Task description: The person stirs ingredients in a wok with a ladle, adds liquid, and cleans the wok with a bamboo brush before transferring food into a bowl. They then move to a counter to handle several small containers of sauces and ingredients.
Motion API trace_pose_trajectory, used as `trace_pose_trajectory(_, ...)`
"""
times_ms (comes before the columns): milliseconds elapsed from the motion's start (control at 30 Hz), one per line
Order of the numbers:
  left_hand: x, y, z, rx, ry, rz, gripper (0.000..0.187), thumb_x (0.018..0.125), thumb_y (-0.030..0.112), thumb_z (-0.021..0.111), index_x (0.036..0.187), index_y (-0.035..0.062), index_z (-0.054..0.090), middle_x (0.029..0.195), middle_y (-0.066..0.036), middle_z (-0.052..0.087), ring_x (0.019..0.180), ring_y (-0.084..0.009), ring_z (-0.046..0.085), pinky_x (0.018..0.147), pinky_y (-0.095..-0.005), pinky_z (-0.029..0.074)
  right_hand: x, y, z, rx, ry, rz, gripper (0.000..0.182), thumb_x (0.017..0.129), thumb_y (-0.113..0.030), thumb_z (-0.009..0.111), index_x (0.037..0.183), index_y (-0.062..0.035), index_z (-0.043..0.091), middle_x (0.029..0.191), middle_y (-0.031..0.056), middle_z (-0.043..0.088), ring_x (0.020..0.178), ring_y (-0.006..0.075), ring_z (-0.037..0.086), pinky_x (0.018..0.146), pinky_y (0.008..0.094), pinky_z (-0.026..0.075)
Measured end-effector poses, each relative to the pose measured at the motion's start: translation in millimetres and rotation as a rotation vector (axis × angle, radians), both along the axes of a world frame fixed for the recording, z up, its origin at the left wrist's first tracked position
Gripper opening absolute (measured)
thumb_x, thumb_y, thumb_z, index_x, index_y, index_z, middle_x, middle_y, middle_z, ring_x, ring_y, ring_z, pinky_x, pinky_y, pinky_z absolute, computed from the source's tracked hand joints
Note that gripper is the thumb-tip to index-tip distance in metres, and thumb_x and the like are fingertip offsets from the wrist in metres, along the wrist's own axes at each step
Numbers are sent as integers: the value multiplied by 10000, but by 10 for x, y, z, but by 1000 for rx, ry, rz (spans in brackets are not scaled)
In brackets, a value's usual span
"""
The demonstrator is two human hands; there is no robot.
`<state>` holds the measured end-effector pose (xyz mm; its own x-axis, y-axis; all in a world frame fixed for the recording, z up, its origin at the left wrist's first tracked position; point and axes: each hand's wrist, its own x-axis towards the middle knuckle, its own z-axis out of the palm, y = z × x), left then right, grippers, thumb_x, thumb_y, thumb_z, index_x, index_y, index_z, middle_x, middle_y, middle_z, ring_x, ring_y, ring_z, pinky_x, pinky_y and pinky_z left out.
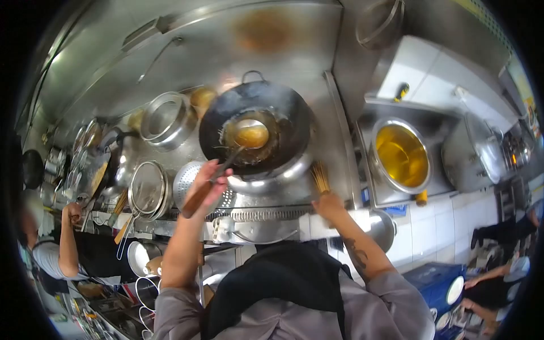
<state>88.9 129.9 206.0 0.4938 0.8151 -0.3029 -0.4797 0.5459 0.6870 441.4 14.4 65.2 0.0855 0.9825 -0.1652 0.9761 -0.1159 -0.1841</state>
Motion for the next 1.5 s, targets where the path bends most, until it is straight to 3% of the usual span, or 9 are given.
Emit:
trace_pose_trajectory(200, -603, -511, 416, -120, 183, -115, 235, 905, 255, 561, 1026, 61, 507, 862, -91, 604, 566, -144, 531, 438, -259, 471, 363, -133, -585, -176, 16, -197, 586, 833, -376, 601, 1232, 36, 485, 1033, 208, 641, 927, 372, 635, 800, 426, 512)
trace_pose_trajectory(433, -826, -712, 63, -24, 711, -225, 172, 841, 52, 579, 999, 47, 512, 755, -71, 571, 557, -178, 542, 451, -320, 479, 529, -270, -308, 510, 930, -274, 413, 838, -289, 645, 1119, -6, 537, 829, 139, 637, 702, 255, 634, 639, 350, 485)
trace_pose_trajectory(533, -717, -778, -315, 1432, 1671, 13, 445, 795, 3, 553, 1235, -7, 487, 817, -181, 600, 689, -320, 629, 609, -378, 524, 544, -325, -498, -71, 1564, -832, 343, 892, -310, 618, 1117, -69, 521, 756, 79, 573, 610, 185, 590, 497, 314, 493)
trace_pose_trajectory(700, -834, -618, -202, 1122, 2154, -186, 542, 805, 29, 560, 1322, -39, 413, 902, -202, 609, 772, -328, 633, 691, -394, 517, 624, -246, -14, -60, 2203, -706, 346, 887, -339, 630, 1097, -122, 461, 817, 105, 597, 641, 232, 620, 512, 376, 531)
trace_pose_trajectory(767, -962, -479, -57, 1009, 1352, -244, 525, 804, 53, 555, 1301, -57, 425, 880, -159, 597, 702, -230, 620, 640, -346, 512, 595, -159, 440, 24, 2128, -576, 388, 871, -337, 656, 1123, -124, 453, 869, 110, 604, 640, 237, 622, 529, 393, 539)
trace_pose_trajectory(900, -603, -518, 1031, 471, 1619, -627, 313, 806, 73, 542, 1099, -34, 519, 763, -184, 623, 690, -326, 627, 684, -439, 491, 560, 339, 1062, -12, 1881, -366, 437, 860, -319, 671, 1187, -108, 473, 907, 106, 603, 702, 235, 641, 558, 391, 547)
trace_pose_trajectory(933, -842, -403, 739, 1082, 1717, -552, 237, 809, 87, 537, 1029, -2, 544, 721, -211, 628, 735, -381, 634, 701, -477, 490, 480, 490, 1245, 21, 1633, -311, 468, 845, -330, 685, 1205, -101, 494, 911, 101, 612, 739, 237, 648, 586, 383, 546)
trace_pose_trajectory(1167, -652, -615, 1052, 1184, 1897, -513, 236, 822, 128, 542, 1021, 1, 560, 824, -225, 641, 814, -408, 615, 740, -499, 483, -318, 1357, 1413, 371, 195, 351, 397, 774, -325, 677, 1107, -115, 624, 950, 147, 675, 881, 322, 658, 779, 418, 516)
trace_pose_trajectory(1500, -925, -633, 828, 1054, 1597, -414, 317, 905, 221, 525, 1099, -26, 561, 798, -235, 622, 762, -403, 604, 689, -445, 461, -686, 1739, 1328, 30, -49, 467, 252, 741, -242, 660, 935, -85, 689, 862, 118, 688, 849, 296, 671, 753, 415, 529)
